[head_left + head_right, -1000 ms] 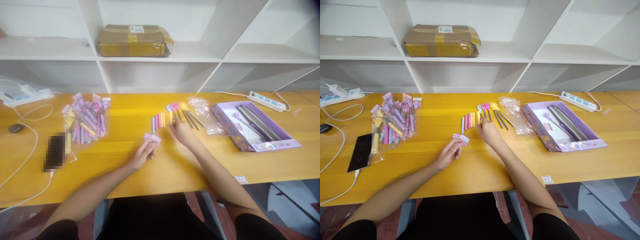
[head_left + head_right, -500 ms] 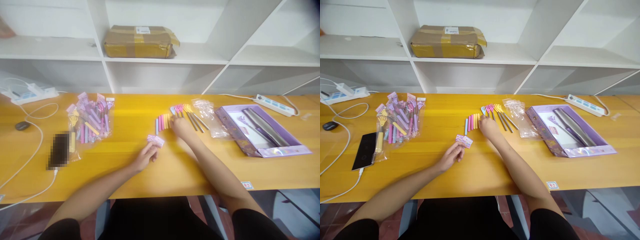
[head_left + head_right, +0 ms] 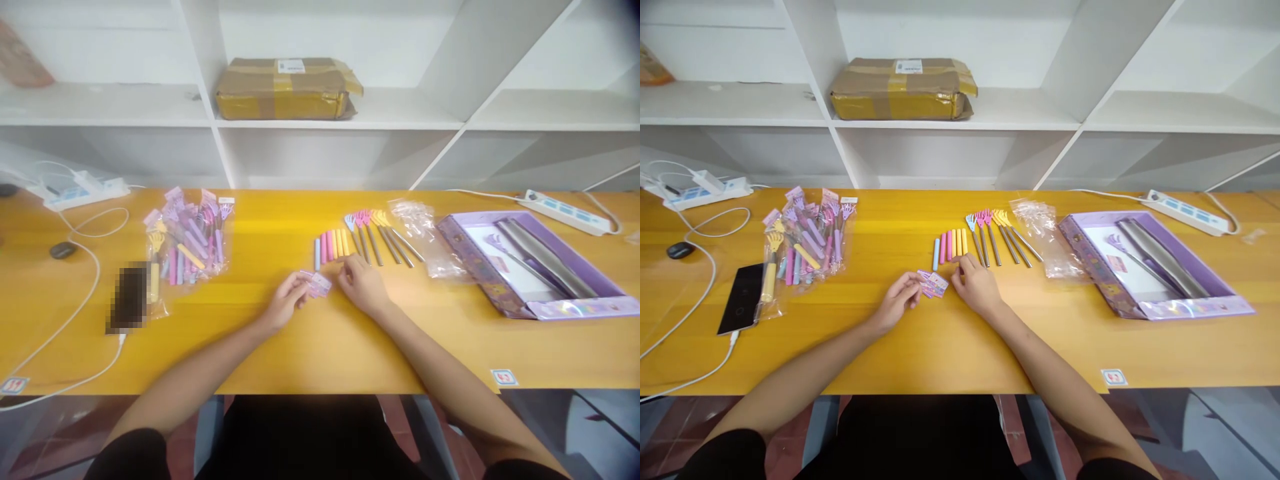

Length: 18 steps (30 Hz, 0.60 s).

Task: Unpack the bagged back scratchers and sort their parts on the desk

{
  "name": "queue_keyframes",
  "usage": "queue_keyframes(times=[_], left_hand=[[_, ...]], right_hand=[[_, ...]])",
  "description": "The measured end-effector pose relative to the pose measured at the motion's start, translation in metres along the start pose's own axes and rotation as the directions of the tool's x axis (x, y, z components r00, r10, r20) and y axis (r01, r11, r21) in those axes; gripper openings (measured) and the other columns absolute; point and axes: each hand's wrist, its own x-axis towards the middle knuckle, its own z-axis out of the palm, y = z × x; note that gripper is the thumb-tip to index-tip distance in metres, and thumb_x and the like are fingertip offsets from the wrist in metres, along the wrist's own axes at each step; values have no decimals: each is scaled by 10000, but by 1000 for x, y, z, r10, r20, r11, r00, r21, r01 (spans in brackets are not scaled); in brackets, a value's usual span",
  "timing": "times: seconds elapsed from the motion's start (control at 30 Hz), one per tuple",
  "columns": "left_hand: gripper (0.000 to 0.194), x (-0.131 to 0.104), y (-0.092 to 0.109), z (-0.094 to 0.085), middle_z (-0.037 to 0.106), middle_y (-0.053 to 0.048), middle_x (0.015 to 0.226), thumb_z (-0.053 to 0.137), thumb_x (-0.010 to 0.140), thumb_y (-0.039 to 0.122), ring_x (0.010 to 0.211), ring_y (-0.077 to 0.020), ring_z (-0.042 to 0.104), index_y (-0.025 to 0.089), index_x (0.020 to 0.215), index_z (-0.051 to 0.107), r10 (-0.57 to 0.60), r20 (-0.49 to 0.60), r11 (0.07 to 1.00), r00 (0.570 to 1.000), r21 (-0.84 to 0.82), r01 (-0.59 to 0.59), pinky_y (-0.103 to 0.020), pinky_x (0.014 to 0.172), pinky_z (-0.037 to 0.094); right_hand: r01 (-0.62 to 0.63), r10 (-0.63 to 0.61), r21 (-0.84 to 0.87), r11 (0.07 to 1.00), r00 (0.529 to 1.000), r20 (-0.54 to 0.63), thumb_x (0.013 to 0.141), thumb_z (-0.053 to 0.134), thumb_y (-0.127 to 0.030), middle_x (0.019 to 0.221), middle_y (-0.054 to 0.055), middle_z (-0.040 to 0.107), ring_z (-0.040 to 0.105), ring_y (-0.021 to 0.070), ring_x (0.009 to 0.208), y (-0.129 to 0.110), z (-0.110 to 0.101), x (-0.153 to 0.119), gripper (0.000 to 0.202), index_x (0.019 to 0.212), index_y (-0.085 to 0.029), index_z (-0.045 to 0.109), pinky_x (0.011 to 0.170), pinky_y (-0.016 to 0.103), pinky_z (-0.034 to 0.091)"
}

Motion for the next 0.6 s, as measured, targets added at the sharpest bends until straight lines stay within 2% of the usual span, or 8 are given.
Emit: queue_keyframes(times=[0.13,0.23,0.27,0.33,0.4,0.43,0.5,0.6], left_hand=[[267,18,13,-24,584,36,748,678,945,442,641,-132,527,211,1064,617,78,-157,985,985,164,-52,-266,638,417],[196,37,39,-59,685,-41,962,640,940,339,887,-196,649,215,1092,632,212,-162,869,964,482,-110,-338,862,520],[185,44,51,-72,708,-76,1078,620,944,295,1015,-229,664,212,1107,646,234,-122,758,965,644,-102,-383,973,520],[295,57,73,-98,677,-150,1299,588,939,207,1269,-316,600,188,1225,661,251,-77,413,965,910,-34,-484,1146,448],[405,68,90,-119,606,-247,1412,569,935,170,1409,-418,494,108,1328,646,302,-140,92,943,989,118,-564,1214,364],[442,71,96,-128,579,-286,1433,565,939,176,1433,-456,460,66,1363,628,332,-177,-15,927,981,192,-589,1218,344],[505,75,104,-141,540,-352,1451,572,946,213,1435,-513,435,-11,1398,583,381,-247,-139,891,938,319,-630,1203,332],[594,78,108,-153,531,-419,1439,606,923,246,1398,-542,464,-76,1414,517,411,-332,-201,849,875,440,-659,1162,357]], right_hand=[[56,-53,167,984,998,-20,918,541,-161,953,66,684,623,203,727,-3,8,-13,286,1179,-207,650,679,313,492],[95,-97,245,965,995,-4,885,564,-151,960,61,685,598,198,705,-4,12,-12,280,1145,-223,638,675,315,495],[112,-118,266,957,993,4,887,573,-157,973,64,691,605,200,717,-4,12,-11,265,1136,-226,636,682,317,500],[143,-150,297,944,989,2,910,579,-168,997,74,700,635,213,775,-4,12,-10,220,1113,-229,637,710,324,516],[158,-160,304,940,987,-18,943,564,-170,1020,88,707,662,229,840,-3,10,-9,181,1094,-229,643,733,332,525],[162,-160,302,939,987,-32,960,551,-169,1029,92,709,669,233,859,-2,8,-9,174,1091,-229,648,735,333,525],[169,-160,297,940,986,-57,989,526,-168,1031,91,712,672,230,855,0,4,-9,181,1097,-229,658,720,329,518],[178,-161,288,941,983,-84,1021,505,-186,1015,86,709,668,218,831,3,-1,-9,185,1097,-225,669,701,318,504]])
